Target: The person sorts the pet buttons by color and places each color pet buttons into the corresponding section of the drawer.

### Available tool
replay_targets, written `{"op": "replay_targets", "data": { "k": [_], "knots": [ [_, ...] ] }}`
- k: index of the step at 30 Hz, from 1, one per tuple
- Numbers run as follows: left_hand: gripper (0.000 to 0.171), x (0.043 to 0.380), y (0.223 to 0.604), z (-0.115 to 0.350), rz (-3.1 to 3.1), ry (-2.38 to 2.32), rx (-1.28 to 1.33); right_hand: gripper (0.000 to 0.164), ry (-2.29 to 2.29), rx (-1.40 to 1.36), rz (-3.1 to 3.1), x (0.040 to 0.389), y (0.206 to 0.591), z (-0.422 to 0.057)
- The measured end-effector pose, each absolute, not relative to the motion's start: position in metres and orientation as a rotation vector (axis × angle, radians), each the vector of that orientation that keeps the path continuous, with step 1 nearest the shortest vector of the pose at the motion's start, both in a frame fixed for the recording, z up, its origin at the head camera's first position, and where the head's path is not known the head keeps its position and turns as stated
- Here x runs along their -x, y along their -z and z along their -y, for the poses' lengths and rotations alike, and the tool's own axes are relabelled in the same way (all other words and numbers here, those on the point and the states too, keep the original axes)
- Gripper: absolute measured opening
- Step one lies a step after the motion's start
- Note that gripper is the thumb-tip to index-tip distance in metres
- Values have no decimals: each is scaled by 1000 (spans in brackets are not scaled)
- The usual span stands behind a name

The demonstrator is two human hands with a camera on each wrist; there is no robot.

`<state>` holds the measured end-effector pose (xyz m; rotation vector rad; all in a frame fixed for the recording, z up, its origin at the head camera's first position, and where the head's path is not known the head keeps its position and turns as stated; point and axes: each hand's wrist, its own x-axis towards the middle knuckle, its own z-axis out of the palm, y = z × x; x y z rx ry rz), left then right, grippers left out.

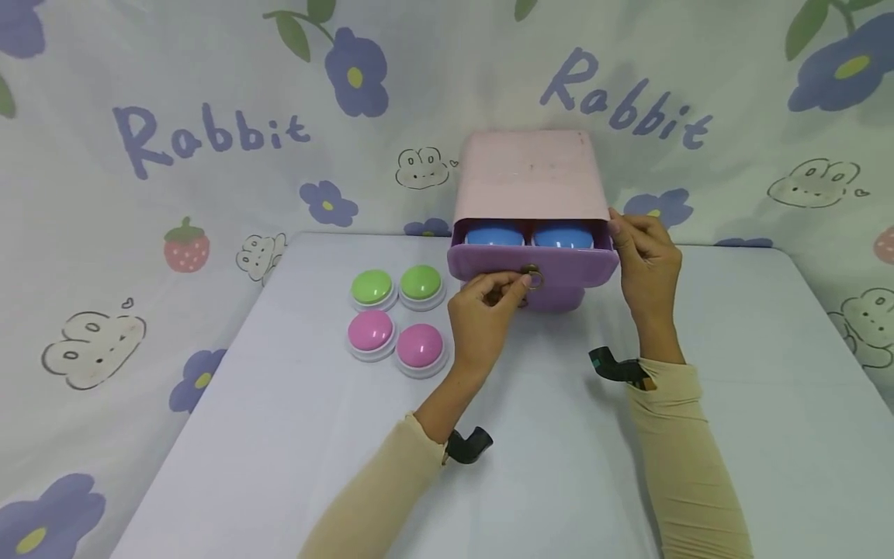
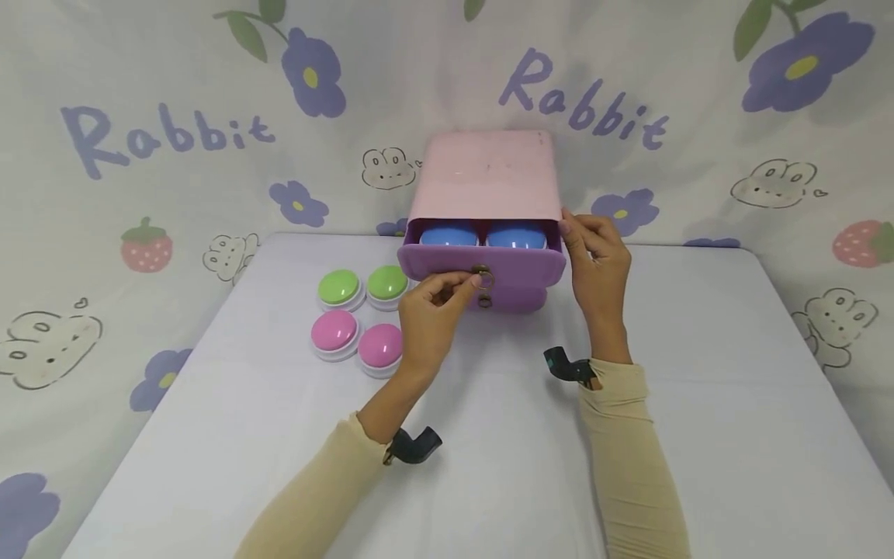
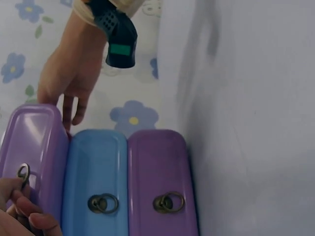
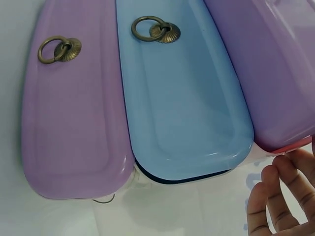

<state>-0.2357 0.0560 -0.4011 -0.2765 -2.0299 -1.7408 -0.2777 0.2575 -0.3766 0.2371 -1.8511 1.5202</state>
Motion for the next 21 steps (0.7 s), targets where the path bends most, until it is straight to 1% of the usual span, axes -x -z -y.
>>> {"op": "replay_targets", "data": {
  "k": [21],
  "knots": [
    [18,260,398,-63,2011,1797,234,22,-1521,-268,1920,275,375,-264]
  ]
}}
